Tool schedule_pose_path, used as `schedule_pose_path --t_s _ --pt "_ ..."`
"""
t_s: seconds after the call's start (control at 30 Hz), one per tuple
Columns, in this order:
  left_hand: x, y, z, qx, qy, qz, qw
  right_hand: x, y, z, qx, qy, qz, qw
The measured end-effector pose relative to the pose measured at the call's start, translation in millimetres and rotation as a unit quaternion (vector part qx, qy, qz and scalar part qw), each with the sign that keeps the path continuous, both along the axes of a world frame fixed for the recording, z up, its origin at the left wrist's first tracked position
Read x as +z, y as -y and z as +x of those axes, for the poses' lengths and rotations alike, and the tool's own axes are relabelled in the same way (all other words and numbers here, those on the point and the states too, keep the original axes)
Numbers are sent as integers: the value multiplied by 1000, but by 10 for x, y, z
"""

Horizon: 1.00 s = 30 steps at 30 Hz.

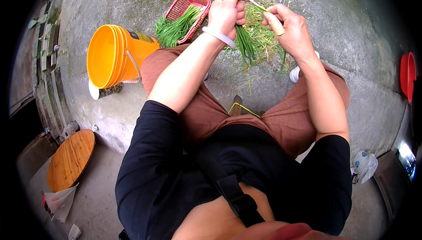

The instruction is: The person prepares chives by hand, stripping away yellowed or damaged leaves from a bundle and placing the cleaned chives into a red basket.

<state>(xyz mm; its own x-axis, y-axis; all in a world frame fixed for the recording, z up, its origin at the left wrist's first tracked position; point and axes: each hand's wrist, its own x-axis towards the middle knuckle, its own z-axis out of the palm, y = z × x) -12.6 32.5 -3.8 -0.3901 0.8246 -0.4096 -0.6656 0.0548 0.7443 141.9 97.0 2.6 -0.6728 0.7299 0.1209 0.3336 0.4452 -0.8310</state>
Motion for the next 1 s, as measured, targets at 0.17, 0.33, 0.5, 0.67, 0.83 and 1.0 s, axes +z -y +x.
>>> schedule_pose_path --t_s 0.17,0.33,0.5,0.67,0.83,1.0 --pt "-14 8 2 -16 -25 -3 1000 -38 -3 17 -15 -26 -64 997" --pt "16 65 50 -36 109 53 992 -44 -46 27 -31 -18 -97 995" --pt "2 115 129 -127 -17 48 991 -47 15 9 28 -47 -119 991" --pt "12 84 -80 38 -66 28 997 -74 -23 83 123 86 -107 983" --pt "169 120 -481 196 -77 71 975 -263 -159 222 139 191 94 967" --pt "303 353 -717 191 -63 178 963 -933 -326 479 93 291 3 952"
